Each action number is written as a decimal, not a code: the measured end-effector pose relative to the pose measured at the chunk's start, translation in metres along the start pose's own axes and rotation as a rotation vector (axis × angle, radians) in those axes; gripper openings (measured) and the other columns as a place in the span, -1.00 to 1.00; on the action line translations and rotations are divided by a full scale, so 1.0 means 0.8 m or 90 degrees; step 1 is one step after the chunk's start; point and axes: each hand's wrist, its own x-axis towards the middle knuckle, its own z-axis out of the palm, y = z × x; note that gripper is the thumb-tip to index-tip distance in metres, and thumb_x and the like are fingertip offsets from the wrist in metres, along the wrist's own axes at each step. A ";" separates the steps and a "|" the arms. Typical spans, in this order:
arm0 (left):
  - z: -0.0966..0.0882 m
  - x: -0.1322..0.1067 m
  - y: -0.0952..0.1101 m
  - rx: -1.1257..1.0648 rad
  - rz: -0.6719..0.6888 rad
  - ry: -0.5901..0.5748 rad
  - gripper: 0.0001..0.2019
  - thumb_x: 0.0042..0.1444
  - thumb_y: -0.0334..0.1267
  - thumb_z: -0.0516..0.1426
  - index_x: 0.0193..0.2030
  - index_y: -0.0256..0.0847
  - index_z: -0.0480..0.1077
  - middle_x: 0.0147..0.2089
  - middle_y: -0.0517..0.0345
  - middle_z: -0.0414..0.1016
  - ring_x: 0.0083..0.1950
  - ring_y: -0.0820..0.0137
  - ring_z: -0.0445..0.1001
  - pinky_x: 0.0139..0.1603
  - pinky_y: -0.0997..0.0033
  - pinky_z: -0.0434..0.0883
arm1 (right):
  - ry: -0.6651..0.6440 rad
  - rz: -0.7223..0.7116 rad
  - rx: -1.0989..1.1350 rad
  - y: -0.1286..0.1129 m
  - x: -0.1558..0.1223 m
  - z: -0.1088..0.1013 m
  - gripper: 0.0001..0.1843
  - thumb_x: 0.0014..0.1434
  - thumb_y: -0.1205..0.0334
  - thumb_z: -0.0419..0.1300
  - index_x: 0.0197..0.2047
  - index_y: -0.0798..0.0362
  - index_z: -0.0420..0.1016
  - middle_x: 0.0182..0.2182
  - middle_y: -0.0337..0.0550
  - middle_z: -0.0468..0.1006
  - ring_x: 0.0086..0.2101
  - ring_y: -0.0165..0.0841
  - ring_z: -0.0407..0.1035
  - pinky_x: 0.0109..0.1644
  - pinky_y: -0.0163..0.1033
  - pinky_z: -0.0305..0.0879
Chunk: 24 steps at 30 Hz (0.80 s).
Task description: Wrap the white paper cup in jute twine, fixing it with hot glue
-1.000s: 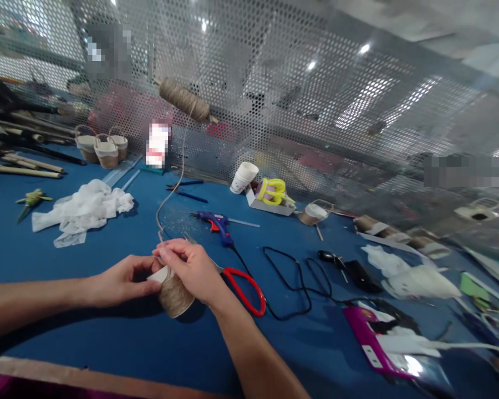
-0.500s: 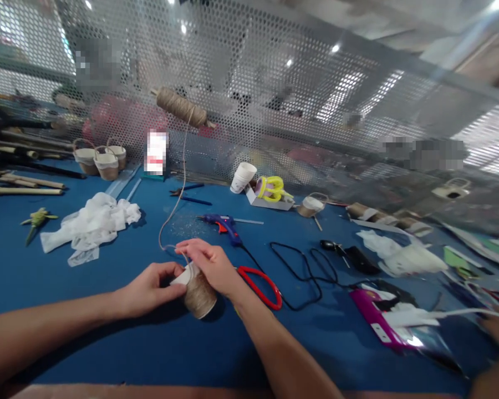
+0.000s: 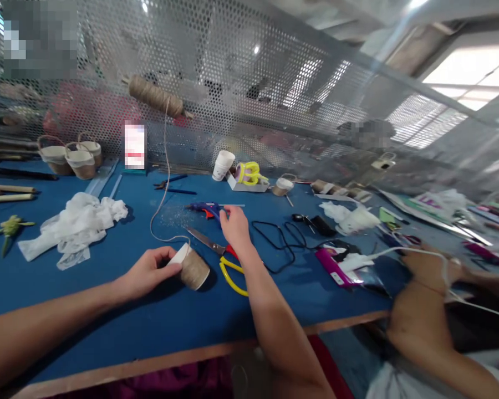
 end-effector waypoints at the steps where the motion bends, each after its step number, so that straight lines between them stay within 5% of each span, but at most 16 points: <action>1: -0.001 -0.001 0.001 0.004 -0.001 -0.003 -0.82 -0.04 -0.21 0.05 -0.49 -0.29 0.21 -0.53 0.26 0.21 -0.49 0.52 0.16 -0.44 0.52 0.15 | -0.019 0.013 -0.021 0.002 0.003 0.001 -0.67 0.15 0.18 0.05 -0.02 0.09 0.27 -0.07 -0.08 0.34 -0.18 -0.31 0.32 -0.16 -0.08 0.29; 9: -0.005 -0.005 0.009 0.074 0.044 -0.007 -0.85 -0.03 -0.24 0.04 -0.46 -0.31 0.23 -0.49 0.25 0.24 -0.45 0.52 0.16 -0.41 0.52 0.15 | -0.195 0.067 -0.039 0.004 0.034 0.021 -0.67 0.14 0.18 0.06 -0.02 0.10 0.27 -0.08 -0.07 0.34 -0.17 -0.31 0.32 -0.16 -0.09 0.29; 13: -0.009 -0.007 0.008 0.098 0.063 -0.004 -0.85 0.01 -0.24 0.03 -0.44 -0.32 0.24 -0.47 0.23 0.23 -0.42 0.51 0.17 -0.38 0.50 0.17 | -0.228 0.088 0.064 0.000 0.038 0.008 -0.67 0.14 0.18 0.06 -0.02 0.10 0.27 -0.08 -0.08 0.34 -0.17 -0.30 0.32 -0.16 -0.09 0.29; 19: -0.018 -0.004 0.008 0.096 0.091 0.046 -0.85 0.01 -0.24 0.04 -0.44 -0.31 0.23 -0.47 0.22 0.23 -0.43 0.51 0.16 -0.39 0.51 0.15 | -0.212 0.080 0.354 -0.019 0.001 -0.037 -0.80 0.11 0.26 0.06 -0.17 0.10 0.31 -0.34 -0.23 0.42 -0.38 -0.46 0.35 -0.30 -0.28 0.33; 24: -0.040 0.009 0.008 0.087 0.115 0.075 -0.84 0.01 -0.24 0.06 -0.45 -0.30 0.24 -0.48 0.23 0.23 -0.45 0.53 0.16 -0.41 0.51 0.14 | -0.271 0.064 0.507 -0.043 -0.036 -0.048 -0.85 -0.10 0.24 0.19 -0.42 0.13 0.36 -0.55 -0.23 0.43 -0.55 -0.49 0.30 -0.48 -0.37 0.27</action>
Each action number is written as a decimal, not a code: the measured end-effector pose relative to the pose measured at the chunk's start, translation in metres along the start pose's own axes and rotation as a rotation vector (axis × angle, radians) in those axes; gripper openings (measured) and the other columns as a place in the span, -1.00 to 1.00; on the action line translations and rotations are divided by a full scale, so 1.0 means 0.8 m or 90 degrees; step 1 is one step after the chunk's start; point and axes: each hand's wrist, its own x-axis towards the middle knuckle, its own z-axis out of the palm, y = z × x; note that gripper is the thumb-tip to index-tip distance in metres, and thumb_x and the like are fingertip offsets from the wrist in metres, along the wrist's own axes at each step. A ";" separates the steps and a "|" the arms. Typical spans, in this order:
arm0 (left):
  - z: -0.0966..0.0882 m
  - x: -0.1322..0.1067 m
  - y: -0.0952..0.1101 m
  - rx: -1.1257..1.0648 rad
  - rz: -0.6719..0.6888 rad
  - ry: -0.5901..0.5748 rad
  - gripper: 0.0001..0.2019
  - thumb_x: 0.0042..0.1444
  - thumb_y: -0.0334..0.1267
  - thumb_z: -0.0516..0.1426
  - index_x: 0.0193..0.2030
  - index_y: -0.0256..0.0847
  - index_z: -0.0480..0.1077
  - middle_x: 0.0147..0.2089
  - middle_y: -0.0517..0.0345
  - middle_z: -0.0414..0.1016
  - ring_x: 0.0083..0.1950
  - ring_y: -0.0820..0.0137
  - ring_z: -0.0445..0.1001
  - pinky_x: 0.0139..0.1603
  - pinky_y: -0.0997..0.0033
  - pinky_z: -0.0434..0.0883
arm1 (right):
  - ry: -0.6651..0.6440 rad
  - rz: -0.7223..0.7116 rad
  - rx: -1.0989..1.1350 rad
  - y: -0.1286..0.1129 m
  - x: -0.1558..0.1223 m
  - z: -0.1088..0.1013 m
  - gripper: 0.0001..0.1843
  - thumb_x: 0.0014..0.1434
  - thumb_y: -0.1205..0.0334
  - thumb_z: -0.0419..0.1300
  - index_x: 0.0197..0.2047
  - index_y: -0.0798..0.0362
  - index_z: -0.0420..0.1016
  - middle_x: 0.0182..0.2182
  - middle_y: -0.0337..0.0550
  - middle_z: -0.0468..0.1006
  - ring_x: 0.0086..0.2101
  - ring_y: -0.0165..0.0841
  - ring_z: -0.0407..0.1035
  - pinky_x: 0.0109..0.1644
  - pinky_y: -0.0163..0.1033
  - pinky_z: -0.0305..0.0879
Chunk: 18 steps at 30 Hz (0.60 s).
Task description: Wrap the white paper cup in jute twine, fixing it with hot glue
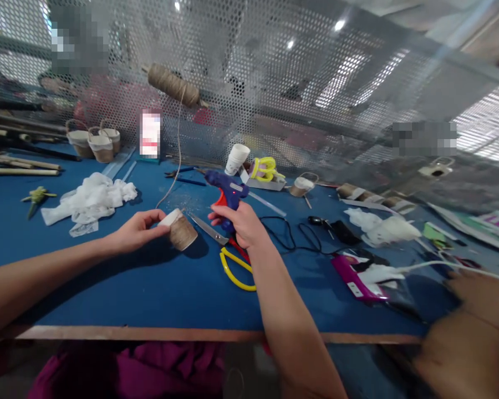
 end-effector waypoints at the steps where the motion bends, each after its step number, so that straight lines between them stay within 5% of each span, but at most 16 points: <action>1: -0.005 0.004 -0.001 -0.014 0.007 -0.013 -0.85 0.00 -0.25 0.07 -0.45 -0.30 0.24 -0.47 0.23 0.24 -0.44 0.52 0.18 -0.40 0.51 0.15 | -0.015 -0.008 0.017 -0.001 -0.004 0.005 -0.82 -0.12 0.24 0.20 -0.39 0.13 0.37 -0.53 -0.22 0.44 -0.55 -0.49 0.30 -0.50 -0.37 0.25; 5: -0.025 0.014 -0.008 -0.097 -0.021 -0.048 -0.87 -0.03 -0.30 0.10 -0.47 -0.30 0.24 -0.47 0.21 0.27 -0.44 0.53 0.22 -0.42 0.52 0.16 | -0.090 -0.011 0.040 0.001 -0.009 0.022 -0.75 -0.10 0.22 0.18 -0.29 0.11 0.39 -0.62 -0.28 0.40 -0.60 -0.50 0.24 -0.56 -0.39 0.18; 10: -0.044 0.003 -0.022 -0.118 -0.067 -0.013 -0.85 -0.03 -0.29 0.10 -0.48 -0.31 0.22 -0.51 0.23 0.25 -0.49 0.56 0.20 -0.45 0.52 0.15 | -0.144 -0.006 -0.014 0.005 -0.013 0.030 -0.79 -0.08 0.15 0.21 -0.51 0.14 0.36 -0.79 -0.38 0.23 -0.71 -0.56 0.09 -0.64 -0.40 0.05; 18: -0.029 0.000 -0.021 -0.144 -0.091 0.014 -0.84 -0.03 -0.26 0.10 -0.46 -0.30 0.21 -0.50 0.24 0.27 -0.48 0.56 0.22 -0.43 0.52 0.16 | -0.068 -0.035 -0.311 0.003 -0.036 0.029 -0.72 -0.02 0.08 0.14 -0.52 0.16 0.41 -0.81 -0.35 0.23 -0.71 -0.49 0.16 -0.59 -0.34 0.15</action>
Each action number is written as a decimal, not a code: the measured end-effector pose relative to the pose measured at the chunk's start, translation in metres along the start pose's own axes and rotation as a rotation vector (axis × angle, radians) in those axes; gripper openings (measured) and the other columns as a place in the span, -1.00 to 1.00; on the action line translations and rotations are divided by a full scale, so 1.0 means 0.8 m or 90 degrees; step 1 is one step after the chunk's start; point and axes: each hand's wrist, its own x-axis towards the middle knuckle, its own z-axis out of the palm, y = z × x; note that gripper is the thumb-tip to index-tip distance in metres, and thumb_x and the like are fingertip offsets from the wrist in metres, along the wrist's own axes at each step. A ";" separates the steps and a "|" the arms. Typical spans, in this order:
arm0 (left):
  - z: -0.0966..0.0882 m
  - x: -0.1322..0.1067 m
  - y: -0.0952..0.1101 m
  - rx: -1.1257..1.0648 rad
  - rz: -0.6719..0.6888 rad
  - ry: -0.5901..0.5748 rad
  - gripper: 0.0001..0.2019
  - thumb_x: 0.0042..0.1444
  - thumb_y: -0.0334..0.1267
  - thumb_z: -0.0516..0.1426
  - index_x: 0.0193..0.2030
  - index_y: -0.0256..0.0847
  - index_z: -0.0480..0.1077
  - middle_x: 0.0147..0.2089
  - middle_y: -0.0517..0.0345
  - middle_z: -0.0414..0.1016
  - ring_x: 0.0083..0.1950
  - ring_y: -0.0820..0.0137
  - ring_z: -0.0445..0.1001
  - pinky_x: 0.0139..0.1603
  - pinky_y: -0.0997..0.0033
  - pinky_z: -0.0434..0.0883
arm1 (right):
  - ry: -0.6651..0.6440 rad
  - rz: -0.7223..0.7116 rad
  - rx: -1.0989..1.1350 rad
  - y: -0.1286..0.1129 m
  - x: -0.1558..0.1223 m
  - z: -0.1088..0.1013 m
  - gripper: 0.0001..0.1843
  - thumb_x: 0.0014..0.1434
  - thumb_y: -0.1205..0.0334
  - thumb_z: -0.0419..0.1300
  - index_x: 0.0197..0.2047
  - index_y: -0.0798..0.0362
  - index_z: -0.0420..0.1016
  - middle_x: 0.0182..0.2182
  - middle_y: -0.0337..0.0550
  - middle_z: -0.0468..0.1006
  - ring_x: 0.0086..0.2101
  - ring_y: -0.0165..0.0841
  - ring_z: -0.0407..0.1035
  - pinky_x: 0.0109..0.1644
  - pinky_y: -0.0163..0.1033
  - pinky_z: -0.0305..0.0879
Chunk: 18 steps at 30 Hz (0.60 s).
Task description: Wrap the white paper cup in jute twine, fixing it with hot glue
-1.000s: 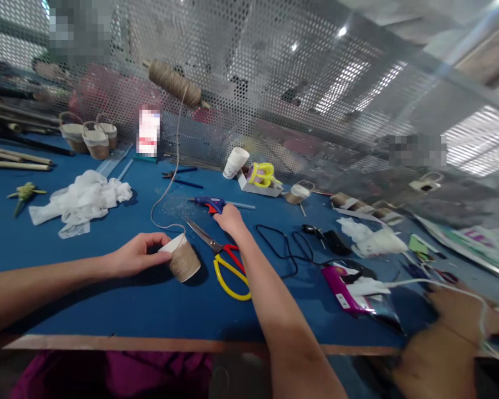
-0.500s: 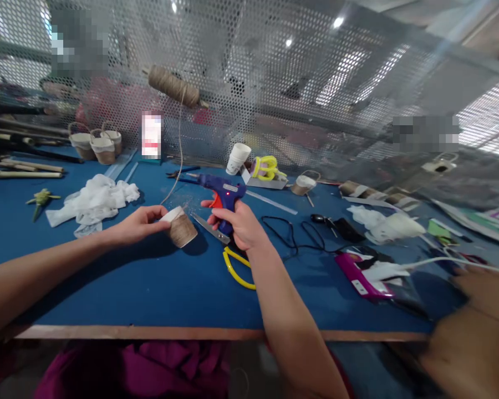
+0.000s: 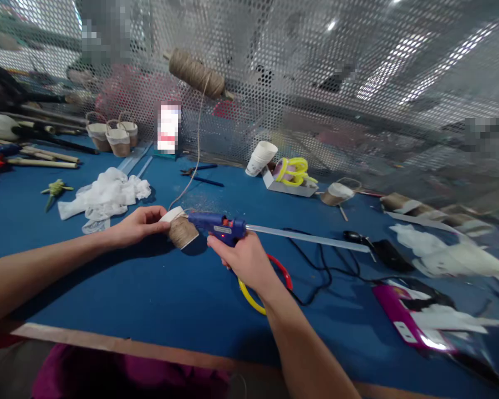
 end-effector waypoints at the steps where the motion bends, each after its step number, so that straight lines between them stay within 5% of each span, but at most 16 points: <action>1: 0.003 0.001 0.001 0.003 0.002 0.000 -0.84 -0.03 -0.25 0.10 -0.46 -0.30 0.21 -0.50 0.24 0.27 -0.48 0.56 0.22 -0.43 0.52 0.17 | 0.003 -0.001 -0.017 0.000 -0.001 -0.001 -0.72 -0.02 0.08 0.14 -0.54 0.15 0.40 -0.81 -0.34 0.24 -0.71 -0.48 0.18 -0.58 -0.33 0.17; 9: 0.009 -0.008 0.005 0.155 0.061 0.010 -0.83 0.03 -0.22 0.06 -0.41 -0.31 0.27 -0.45 0.21 0.29 -0.42 0.52 0.23 -0.38 0.51 0.21 | 0.015 -0.038 -0.072 -0.007 -0.013 0.000 -0.70 0.01 0.08 0.11 -0.64 0.06 0.30 -0.79 -0.32 0.29 -0.71 -0.44 0.23 -0.60 -0.32 0.21; 13: 0.011 -0.010 0.005 0.176 0.064 0.025 -0.83 0.04 -0.21 0.04 -0.40 -0.31 0.26 -0.46 0.22 0.27 -0.43 0.52 0.22 -0.41 0.52 0.20 | 0.042 -0.143 -0.200 -0.006 -0.017 0.003 -0.70 0.03 0.14 0.09 -0.68 0.01 0.32 -0.82 -0.31 0.29 -0.70 -0.40 0.26 -0.59 -0.30 0.21; 18: 0.014 -0.009 0.002 0.178 0.073 0.027 -0.83 0.06 -0.21 0.03 -0.37 -0.31 0.25 -0.43 0.21 0.29 -0.42 0.52 0.22 -0.39 0.52 0.21 | 0.073 -0.285 -0.319 0.007 -0.017 0.002 -0.77 0.04 0.19 0.04 -0.45 0.05 0.49 -0.60 -0.16 0.49 -0.50 -0.29 0.39 -0.39 -0.22 0.29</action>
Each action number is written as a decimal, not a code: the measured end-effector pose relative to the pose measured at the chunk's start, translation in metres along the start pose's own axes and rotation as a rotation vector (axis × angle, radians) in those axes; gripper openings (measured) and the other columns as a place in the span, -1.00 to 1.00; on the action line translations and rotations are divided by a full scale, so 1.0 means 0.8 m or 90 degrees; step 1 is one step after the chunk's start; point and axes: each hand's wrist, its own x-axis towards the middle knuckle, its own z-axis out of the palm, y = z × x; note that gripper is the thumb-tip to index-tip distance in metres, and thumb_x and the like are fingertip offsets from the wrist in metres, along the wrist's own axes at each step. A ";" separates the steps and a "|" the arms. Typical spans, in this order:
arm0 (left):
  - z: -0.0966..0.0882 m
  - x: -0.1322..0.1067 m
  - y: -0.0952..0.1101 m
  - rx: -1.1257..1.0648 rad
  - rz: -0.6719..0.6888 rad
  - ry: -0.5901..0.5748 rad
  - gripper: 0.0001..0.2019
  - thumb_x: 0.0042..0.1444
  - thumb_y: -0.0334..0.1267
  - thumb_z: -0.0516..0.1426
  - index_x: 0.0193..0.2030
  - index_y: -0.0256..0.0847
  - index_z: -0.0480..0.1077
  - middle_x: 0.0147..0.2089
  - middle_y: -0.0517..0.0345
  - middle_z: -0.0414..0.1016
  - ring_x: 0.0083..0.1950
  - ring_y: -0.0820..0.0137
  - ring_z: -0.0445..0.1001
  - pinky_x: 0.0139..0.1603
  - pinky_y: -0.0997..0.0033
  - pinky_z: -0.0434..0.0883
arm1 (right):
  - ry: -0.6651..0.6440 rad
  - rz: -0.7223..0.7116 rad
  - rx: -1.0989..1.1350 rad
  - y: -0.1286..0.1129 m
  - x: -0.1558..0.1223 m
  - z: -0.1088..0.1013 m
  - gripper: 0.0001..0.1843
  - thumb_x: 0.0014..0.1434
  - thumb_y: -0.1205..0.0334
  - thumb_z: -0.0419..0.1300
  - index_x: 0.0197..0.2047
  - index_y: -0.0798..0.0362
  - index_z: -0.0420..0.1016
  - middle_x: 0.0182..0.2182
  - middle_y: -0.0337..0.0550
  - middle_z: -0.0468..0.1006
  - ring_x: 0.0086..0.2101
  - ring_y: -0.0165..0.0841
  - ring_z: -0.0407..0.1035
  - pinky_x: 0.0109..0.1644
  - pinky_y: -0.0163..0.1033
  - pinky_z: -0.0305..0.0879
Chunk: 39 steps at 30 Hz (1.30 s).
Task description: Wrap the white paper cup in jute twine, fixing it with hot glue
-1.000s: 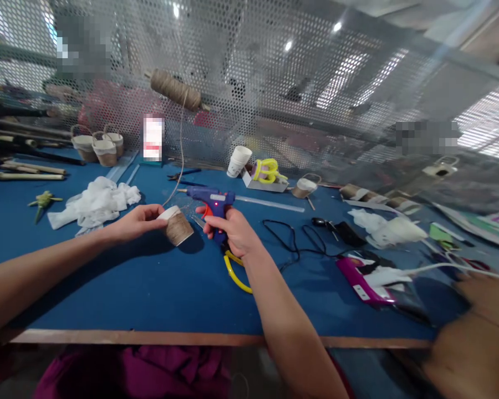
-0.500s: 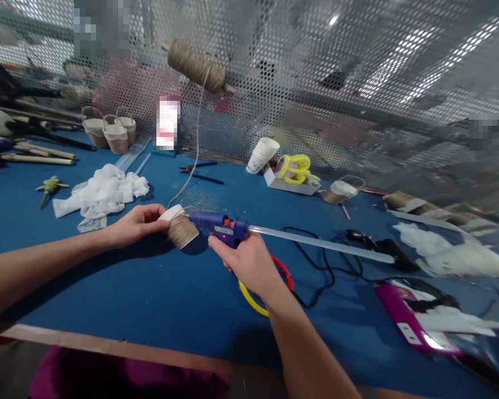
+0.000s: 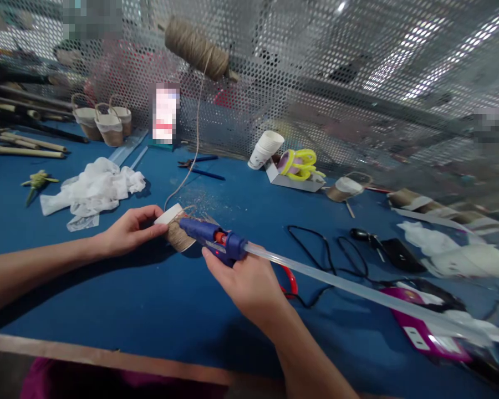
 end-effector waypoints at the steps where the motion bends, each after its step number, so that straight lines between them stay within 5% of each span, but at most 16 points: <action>1: 0.000 0.000 0.000 0.002 0.005 -0.002 -0.83 0.06 -0.22 0.03 -0.37 -0.32 0.25 -0.43 0.20 0.29 -0.41 0.52 0.22 -0.38 0.52 0.21 | -0.004 -0.016 -0.007 0.001 -0.001 -0.001 -0.77 0.03 0.19 0.04 -0.42 0.05 0.51 -0.57 -0.14 0.51 -0.48 -0.28 0.40 -0.38 -0.20 0.28; 22: 0.000 -0.006 0.001 0.075 0.051 0.005 -0.84 0.09 -0.23 0.01 -0.37 -0.30 0.25 -0.43 0.22 0.28 -0.41 0.51 0.21 -0.39 0.55 0.21 | -0.033 -0.066 -0.069 -0.005 -0.010 -0.010 -0.75 0.02 0.31 0.02 -0.33 -0.06 0.52 -0.52 -0.06 0.51 -0.41 -0.19 0.39 -0.33 -0.09 0.28; 27: 0.001 -0.007 0.001 0.079 0.053 -0.001 -0.86 0.09 -0.25 0.01 -0.37 -0.30 0.25 -0.43 0.21 0.28 -0.40 0.51 0.22 -0.39 0.55 0.21 | -0.039 -0.005 -0.097 0.002 -0.009 -0.009 -0.70 0.03 0.17 0.00 -0.35 0.04 0.55 -0.53 0.02 0.50 -0.48 -0.16 0.38 -0.39 -0.07 0.28; 32: -0.001 -0.008 0.000 0.085 0.055 -0.002 -0.86 0.09 -0.24 0.01 -0.37 -0.29 0.25 -0.44 0.23 0.27 -0.42 0.52 0.20 -0.42 0.56 0.20 | -0.036 0.003 -0.039 0.009 -0.016 -0.007 -0.71 -0.02 0.17 0.03 -0.29 -0.04 0.54 -0.44 -0.05 0.53 -0.36 -0.13 0.40 -0.23 -0.01 0.27; 39: -0.001 -0.006 -0.003 0.070 0.058 -0.007 -0.85 0.09 -0.23 0.01 -0.38 -0.29 0.24 -0.43 0.21 0.27 -0.40 0.50 0.22 -0.38 0.54 0.22 | -0.005 0.057 0.053 -0.001 -0.004 -0.006 -0.78 -0.02 0.18 0.06 -0.41 0.00 0.53 -0.57 -0.08 0.50 -0.45 -0.21 0.40 -0.33 -0.12 0.29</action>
